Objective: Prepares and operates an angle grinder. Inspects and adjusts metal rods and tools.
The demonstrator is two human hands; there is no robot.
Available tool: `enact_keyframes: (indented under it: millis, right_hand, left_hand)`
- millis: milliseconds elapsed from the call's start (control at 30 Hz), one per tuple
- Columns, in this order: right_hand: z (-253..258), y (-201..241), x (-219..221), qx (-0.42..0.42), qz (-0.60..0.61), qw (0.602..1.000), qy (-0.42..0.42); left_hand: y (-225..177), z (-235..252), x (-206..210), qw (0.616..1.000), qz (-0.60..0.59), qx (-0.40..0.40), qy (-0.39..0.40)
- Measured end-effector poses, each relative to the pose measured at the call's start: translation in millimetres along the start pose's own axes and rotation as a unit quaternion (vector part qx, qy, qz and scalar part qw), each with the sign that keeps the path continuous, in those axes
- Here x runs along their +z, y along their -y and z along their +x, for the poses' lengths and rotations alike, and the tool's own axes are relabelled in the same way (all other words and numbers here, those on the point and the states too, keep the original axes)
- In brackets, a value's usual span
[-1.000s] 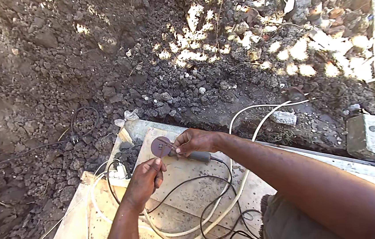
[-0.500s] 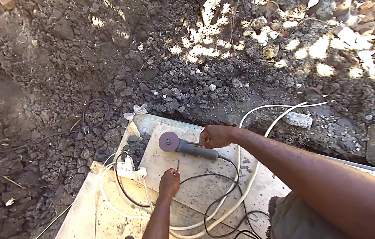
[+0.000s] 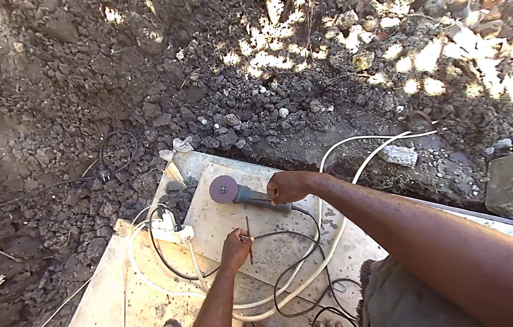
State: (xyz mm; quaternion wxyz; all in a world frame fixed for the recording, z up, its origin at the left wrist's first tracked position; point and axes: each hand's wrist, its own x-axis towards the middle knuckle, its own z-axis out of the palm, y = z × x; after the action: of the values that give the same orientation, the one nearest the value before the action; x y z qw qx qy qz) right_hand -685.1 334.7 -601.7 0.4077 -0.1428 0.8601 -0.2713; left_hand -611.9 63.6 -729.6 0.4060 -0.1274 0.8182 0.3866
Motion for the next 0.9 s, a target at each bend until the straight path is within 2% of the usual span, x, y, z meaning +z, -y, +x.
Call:
enact_keyframes:
  millis: [100,167,300,367,567,633,767,900]
  right_hand:
    - [2,0,2,0.0,-0.002,1.0,0.001]
    - [5,1,5,-0.006,0.005,1.0,-0.003]
    - [14,6,14,-0.029,0.056,0.998,-0.029]
    - [16,8,17,-0.038,0.082,0.995,-0.036]
    - [20,0,18,-0.013,0.092,0.994,-0.05]
    - [20,2,20,-0.001,0.112,0.991,-0.069]
    - [17,23,30,0.044,0.124,0.983,-0.125]
    - [14,52,35,0.128,0.068,0.98,-0.135]
  left_hand:
    - [-5,-3,0,1.0,-0.03,0.002,0.01]
    - [-14,-8,0,0.995,-0.095,0.001,0.016]
    - [-44,-22,-1,0.96,-0.277,-0.005,0.028]
    - [-53,-24,-3,0.946,-0.323,0.005,0.03]
    - [-53,-25,-3,0.937,-0.348,0.001,0.008]
    - [-61,-27,-2,0.934,-0.356,0.026,0.018]
    - [-87,-36,5,0.906,-0.415,0.083,0.029]
    - [-102,-43,4,0.889,-0.451,0.077,-0.003]
